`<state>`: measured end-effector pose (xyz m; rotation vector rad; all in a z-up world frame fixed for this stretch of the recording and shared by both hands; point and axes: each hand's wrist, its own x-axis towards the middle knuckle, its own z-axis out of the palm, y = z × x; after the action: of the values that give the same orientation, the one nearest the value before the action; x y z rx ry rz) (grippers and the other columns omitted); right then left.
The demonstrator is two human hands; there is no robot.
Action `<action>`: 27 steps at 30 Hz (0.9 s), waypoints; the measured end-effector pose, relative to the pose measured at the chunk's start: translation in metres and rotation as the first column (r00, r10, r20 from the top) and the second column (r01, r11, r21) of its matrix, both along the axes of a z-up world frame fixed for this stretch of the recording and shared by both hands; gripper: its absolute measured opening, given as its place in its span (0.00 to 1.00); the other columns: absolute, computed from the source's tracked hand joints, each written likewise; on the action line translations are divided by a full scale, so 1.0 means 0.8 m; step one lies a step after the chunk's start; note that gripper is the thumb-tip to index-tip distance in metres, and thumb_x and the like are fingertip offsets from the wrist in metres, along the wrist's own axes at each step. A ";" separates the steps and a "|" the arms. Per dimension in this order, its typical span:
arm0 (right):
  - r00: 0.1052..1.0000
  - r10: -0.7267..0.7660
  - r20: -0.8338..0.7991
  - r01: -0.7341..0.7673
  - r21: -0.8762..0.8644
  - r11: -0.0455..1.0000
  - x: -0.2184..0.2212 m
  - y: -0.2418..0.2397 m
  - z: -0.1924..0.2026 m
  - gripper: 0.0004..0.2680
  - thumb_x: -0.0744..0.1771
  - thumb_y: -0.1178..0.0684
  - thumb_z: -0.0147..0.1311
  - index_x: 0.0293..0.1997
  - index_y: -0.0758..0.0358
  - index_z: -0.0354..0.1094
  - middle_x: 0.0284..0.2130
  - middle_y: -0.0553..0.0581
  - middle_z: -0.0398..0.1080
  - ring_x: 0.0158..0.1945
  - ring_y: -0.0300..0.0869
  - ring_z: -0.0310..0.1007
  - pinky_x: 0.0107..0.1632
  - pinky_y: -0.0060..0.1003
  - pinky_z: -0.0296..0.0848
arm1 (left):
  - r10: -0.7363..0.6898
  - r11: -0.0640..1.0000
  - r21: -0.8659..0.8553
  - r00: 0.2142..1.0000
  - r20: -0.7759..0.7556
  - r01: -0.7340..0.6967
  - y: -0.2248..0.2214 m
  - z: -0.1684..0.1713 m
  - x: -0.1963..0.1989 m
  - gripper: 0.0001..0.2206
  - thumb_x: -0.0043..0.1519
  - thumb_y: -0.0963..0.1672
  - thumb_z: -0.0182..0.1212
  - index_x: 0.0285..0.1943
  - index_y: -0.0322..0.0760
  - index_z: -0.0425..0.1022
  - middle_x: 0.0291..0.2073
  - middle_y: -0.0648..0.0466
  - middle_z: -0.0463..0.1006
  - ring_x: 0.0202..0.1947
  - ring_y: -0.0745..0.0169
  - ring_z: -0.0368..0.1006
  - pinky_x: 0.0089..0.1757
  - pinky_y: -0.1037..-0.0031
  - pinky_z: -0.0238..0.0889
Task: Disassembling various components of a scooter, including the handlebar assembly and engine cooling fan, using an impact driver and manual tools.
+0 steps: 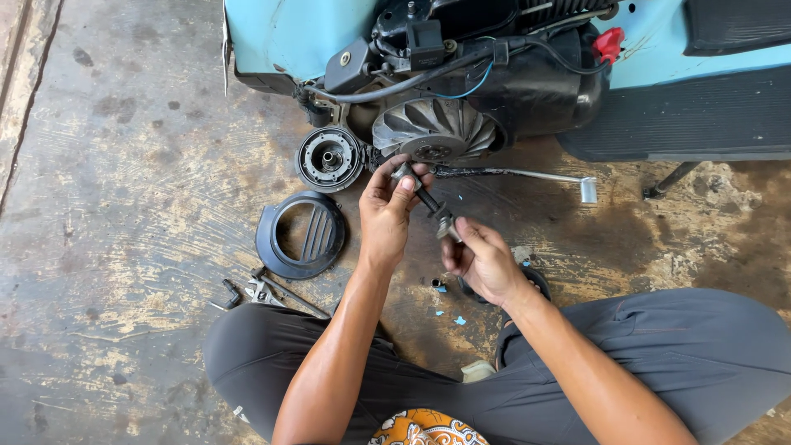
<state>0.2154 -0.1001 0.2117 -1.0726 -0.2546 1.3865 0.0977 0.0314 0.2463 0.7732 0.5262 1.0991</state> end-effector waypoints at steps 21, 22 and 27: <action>0.997 0.052 -0.054 -0.050 0.036 0.998 -0.004 -0.003 0.000 0.11 0.72 0.44 0.47 0.46 0.63 0.66 0.31 0.65 0.74 0.28 0.46 0.76 0.30 0.32 0.71 | 0.001 0.999 -0.035 0.999 -0.041 -0.002 -0.001 0.009 -0.005 0.16 0.66 0.37 0.59 0.64 0.26 0.70 0.46 0.36 0.81 0.45 0.48 0.82 0.48 0.63 0.80; 0.997 0.055 -0.053 -0.053 0.038 0.998 -0.005 -0.001 0.014 0.11 0.72 0.44 0.47 0.46 0.63 0.66 0.31 0.65 0.74 0.28 0.46 0.76 0.30 0.32 0.71 | 0.003 0.999 -0.033 0.999 -0.040 -0.004 -0.001 0.009 -0.005 0.16 0.66 0.37 0.59 0.64 0.26 0.70 0.46 0.36 0.81 0.45 0.48 0.82 0.48 0.63 0.80; 0.980 0.010 -0.201 0.012 0.111 0.994 -0.006 0.001 0.035 0.08 0.71 0.44 0.47 0.48 0.54 0.62 0.33 0.65 0.75 0.31 0.47 0.77 0.34 0.32 0.72 | -0.016 0.997 -0.080 0.999 0.034 0.018 -0.001 0.012 -0.004 0.16 0.66 0.37 0.59 0.64 0.27 0.69 0.47 0.35 0.81 0.46 0.46 0.82 0.48 0.61 0.80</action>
<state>0.2103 -0.0994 0.2394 -0.8335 -0.1805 1.4512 0.0945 0.0303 0.2557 0.6877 0.5315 1.0670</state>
